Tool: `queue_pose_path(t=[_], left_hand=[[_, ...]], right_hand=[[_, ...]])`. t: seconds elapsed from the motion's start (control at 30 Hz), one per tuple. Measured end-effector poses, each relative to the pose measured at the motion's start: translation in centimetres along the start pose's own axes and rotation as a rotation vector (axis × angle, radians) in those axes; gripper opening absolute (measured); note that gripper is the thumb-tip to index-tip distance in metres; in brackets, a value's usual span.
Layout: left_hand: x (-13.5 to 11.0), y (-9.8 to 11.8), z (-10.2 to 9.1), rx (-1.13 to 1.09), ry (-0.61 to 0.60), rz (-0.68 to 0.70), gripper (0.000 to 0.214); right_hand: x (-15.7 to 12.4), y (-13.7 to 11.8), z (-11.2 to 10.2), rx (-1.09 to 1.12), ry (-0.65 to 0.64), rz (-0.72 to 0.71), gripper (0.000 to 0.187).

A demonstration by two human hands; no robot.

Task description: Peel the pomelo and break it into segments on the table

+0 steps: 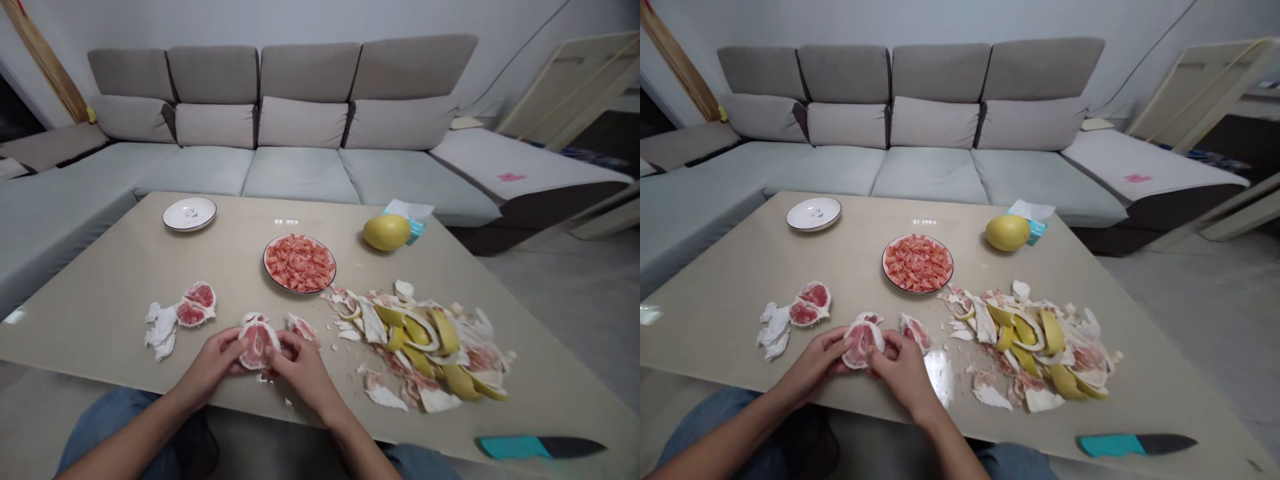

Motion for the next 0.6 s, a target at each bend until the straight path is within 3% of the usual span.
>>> queue_pose_path(t=[0.1,0.27,0.47,0.6], left_hand=[[-0.1,-0.1,0.2,-0.067,-0.043,-0.066,0.05],[0.0,0.3,0.1,-0.006,-0.059,-0.013,0.043],[-0.6,1.2,0.8,0.053,-0.259,-0.075,0.043],[-1.0,2.2,-0.2,0.189,-0.237,-0.078,0.037]], right_hand=[[-0.2,0.2,0.1,0.092,-0.033,0.045,0.027],[-0.2,0.0,0.0,0.015,-0.031,0.0,0.031],[-0.8,-0.4,0.3,0.207,-0.115,0.111,0.04],[-0.8,-0.5,-0.2,0.203,-0.097,0.119,0.042]])
Point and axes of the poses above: each hand's wrist, its own x-axis towards the middle knuckle, its own z-axis out of the palm, y = z × x, the point moved 9 cm from there along x, towards the middle knuckle, and after that the axes turned 9 degrees about -z, right-handed, at the moved point
